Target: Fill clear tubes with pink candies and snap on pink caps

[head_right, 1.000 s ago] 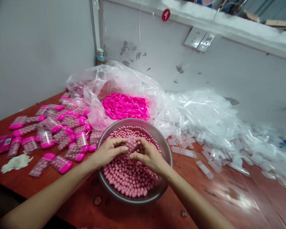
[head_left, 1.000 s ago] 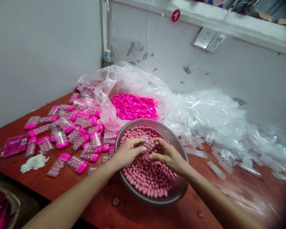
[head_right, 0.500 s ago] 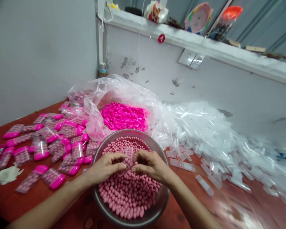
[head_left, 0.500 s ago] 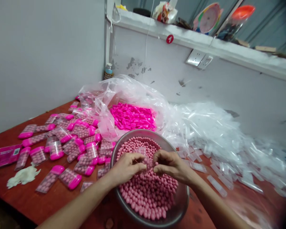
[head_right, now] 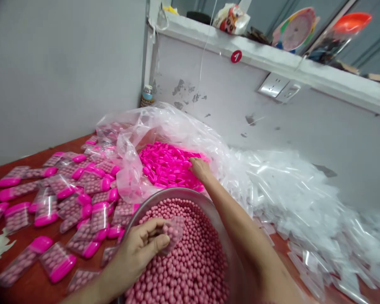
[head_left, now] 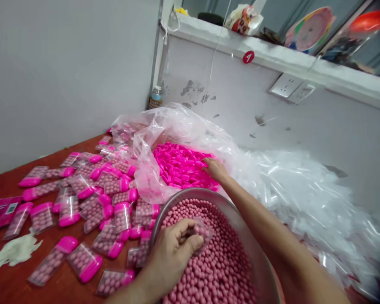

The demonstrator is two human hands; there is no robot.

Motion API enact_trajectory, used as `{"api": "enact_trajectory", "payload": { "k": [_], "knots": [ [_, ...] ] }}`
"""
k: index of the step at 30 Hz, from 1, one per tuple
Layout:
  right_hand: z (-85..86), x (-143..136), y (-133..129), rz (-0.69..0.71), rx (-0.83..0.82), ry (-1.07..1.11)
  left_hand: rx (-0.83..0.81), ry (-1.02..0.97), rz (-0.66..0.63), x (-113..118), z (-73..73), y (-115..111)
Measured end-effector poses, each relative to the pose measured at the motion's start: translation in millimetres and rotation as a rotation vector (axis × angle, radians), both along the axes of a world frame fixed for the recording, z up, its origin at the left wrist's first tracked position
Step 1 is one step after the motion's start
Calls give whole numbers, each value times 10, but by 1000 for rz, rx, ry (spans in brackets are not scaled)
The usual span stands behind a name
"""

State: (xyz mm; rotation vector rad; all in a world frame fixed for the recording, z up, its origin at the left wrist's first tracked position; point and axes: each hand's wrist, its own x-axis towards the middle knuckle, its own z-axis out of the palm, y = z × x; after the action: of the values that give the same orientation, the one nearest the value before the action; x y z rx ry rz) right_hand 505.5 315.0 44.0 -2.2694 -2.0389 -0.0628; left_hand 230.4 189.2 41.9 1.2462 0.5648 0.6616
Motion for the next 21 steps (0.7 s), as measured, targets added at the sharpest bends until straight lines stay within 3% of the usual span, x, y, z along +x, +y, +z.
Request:
{"api": "enact_trajectory", "payload": {
  "k": [4, 8, 12, 14, 16, 18, 21],
  "knots": [
    [-119, 4, 232, 9, -36, -25, 46, 32, 39, -5, -13, 16],
    [33, -68, 99, 16, 56, 44, 76, 42, 95, -21, 17, 29],
    [383, -335, -562, 74, 140, 202, 178, 97, 137, -39, 43, 28],
    [563, -544, -1019, 225, 161, 489, 248, 128, 150, -45, 50, 20],
    [691, -761, -1434, 339, 77, 602, 320, 149, 157, -51, 61, 2],
    [736, -943, -1731, 404, 44, 584, 390, 154, 142, -60, 81, -26],
    [667, -1090, -1946, 463, 84, 484, 484, 134, 74, -79, 114, -80]
  ]
}}
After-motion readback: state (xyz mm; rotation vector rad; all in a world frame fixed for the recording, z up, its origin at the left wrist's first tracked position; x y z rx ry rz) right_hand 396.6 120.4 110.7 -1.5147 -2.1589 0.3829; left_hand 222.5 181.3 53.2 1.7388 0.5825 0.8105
